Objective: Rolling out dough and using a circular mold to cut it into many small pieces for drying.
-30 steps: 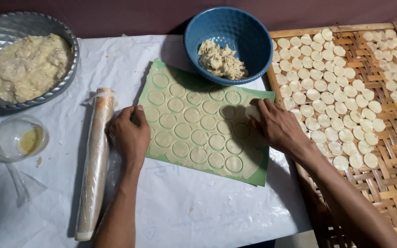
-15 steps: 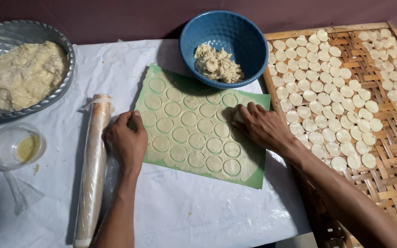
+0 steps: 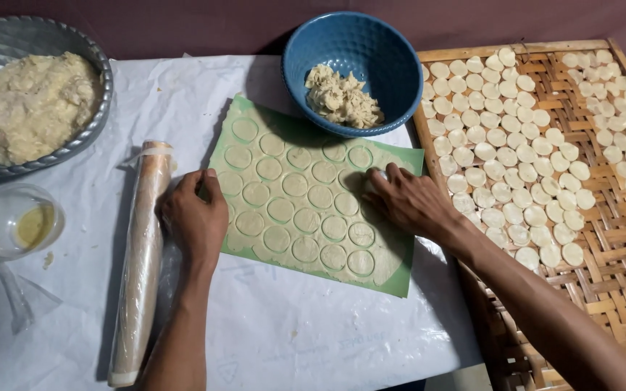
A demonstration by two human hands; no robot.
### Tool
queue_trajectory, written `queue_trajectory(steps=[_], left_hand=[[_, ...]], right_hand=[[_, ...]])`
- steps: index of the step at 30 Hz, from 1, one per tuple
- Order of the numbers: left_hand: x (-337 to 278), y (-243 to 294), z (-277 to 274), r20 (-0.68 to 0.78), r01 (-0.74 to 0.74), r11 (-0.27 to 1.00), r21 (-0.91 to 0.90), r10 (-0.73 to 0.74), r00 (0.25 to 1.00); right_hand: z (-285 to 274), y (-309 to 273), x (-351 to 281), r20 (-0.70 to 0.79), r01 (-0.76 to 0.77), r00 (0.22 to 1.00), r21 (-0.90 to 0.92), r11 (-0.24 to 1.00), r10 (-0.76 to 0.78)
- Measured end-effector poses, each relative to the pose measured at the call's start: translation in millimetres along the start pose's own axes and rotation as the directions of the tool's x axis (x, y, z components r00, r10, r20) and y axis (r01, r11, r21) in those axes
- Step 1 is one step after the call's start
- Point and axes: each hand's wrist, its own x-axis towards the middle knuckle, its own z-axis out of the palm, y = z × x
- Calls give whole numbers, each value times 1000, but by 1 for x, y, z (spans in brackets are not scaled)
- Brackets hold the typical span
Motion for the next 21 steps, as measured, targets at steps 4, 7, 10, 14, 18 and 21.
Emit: queue_trajectory(steps=[4, 7, 10, 14, 18, 21], left_hand=[[-3, -2, 0, 9, -2, 999, -43, 3, 1000], [0, -3, 0, 2, -6, 999, -40, 7, 1000], [-2, -3, -1, 17, 14, 999, -31, -13, 1000], [-1, -6, 3, 30, 52, 997, -52, -51, 998], [-3, -12, 8, 24, 55, 998, -26, -54, 998], [-1, -6, 3, 39, 45, 998, -49, -43, 998]], right_hand=[[8, -2, -1, -59, -55, 997, -103, 993, 49], [-1, -3, 2, -88, -33, 996, -90, 995, 25], [-6, 11, 4, 85, -100, 992, 101, 990, 92], [-39, 25, 9, 47, -291, 956, 214, 932, 288], [-40, 24, 7, 57, -291, 957, 190, 938, 285], [-7, 44, 15, 135, -299, 952, 202, 933, 275]])
